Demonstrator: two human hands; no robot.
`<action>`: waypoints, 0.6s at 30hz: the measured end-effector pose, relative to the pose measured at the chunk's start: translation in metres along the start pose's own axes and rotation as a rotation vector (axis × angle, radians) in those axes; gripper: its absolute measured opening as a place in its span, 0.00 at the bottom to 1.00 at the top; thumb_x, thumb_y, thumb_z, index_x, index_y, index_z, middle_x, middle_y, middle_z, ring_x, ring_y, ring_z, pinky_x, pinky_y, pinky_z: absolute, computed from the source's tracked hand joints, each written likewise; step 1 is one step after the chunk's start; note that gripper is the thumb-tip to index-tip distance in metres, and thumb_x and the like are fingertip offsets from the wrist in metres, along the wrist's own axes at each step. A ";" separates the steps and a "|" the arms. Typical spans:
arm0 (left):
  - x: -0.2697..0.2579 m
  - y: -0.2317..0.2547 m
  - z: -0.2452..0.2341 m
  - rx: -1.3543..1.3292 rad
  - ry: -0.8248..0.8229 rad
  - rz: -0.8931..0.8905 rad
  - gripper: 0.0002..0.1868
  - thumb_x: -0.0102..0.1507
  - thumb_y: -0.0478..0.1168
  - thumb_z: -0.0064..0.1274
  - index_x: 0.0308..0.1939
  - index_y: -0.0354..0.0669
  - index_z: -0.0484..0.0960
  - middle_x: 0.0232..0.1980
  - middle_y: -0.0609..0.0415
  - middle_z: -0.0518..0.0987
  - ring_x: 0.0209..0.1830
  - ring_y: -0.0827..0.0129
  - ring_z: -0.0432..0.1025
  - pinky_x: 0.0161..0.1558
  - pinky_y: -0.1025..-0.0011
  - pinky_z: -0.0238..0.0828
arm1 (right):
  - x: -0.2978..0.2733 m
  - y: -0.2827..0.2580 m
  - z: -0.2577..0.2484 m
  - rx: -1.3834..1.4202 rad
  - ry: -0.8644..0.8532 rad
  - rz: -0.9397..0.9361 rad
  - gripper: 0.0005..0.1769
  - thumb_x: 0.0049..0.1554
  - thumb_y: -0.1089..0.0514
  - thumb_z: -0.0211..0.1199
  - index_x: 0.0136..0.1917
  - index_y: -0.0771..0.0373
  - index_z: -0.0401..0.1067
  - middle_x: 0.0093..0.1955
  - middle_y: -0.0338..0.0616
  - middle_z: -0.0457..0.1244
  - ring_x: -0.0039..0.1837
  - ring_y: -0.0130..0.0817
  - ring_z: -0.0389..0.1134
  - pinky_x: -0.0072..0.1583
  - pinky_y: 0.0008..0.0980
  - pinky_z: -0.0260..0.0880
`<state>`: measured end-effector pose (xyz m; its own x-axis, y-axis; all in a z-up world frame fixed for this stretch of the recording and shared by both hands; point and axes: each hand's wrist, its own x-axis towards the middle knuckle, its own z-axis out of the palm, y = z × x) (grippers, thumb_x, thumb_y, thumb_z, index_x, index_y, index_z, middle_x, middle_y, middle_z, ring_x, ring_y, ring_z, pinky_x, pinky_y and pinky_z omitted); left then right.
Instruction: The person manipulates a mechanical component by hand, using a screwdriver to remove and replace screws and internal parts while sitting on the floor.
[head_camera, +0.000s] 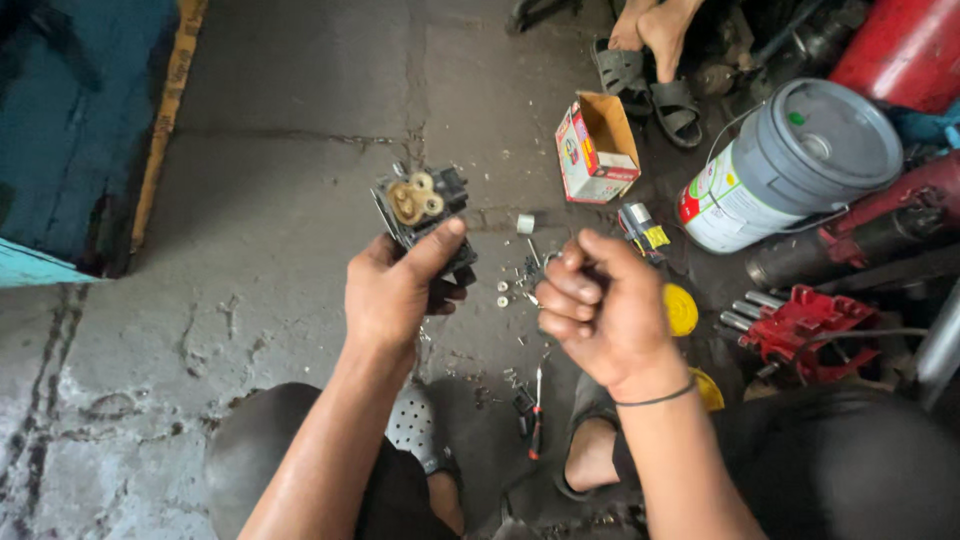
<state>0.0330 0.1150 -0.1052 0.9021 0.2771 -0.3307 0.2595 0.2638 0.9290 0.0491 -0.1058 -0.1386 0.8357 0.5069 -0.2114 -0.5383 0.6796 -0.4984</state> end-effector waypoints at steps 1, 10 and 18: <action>-0.001 -0.002 0.000 0.010 -0.008 0.000 0.23 0.55 0.50 0.66 0.41 0.33 0.81 0.30 0.50 0.84 0.21 0.68 0.77 0.23 0.72 0.70 | -0.009 -0.007 0.010 0.048 -0.080 0.035 0.16 0.65 0.50 0.57 0.38 0.59 0.66 0.29 0.29 0.48 0.32 0.21 0.48 0.33 0.23 0.46; 0.002 -0.008 0.010 0.071 -0.035 -0.026 0.24 0.54 0.51 0.65 0.43 0.34 0.81 0.32 0.49 0.85 0.23 0.67 0.79 0.24 0.72 0.72 | -0.046 -0.029 0.034 0.552 -0.514 0.088 0.19 0.68 0.49 0.55 0.38 0.58 0.65 0.31 0.28 0.48 0.34 0.20 0.47 0.35 0.24 0.46; 0.011 -0.030 0.033 -0.262 -0.045 -0.300 0.23 0.55 0.55 0.63 0.43 0.42 0.80 0.31 0.52 0.82 0.24 0.63 0.77 0.27 0.65 0.74 | -0.020 0.014 0.021 0.736 -0.321 0.216 0.20 0.68 0.47 0.52 0.37 0.57 0.66 0.29 0.27 0.48 0.33 0.20 0.47 0.33 0.23 0.46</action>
<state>0.0461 0.0799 -0.1309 0.8153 0.1129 -0.5680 0.4224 0.5549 0.7167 0.0230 -0.0951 -0.1232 0.6940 0.7169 0.0663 -0.7101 0.6666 0.2266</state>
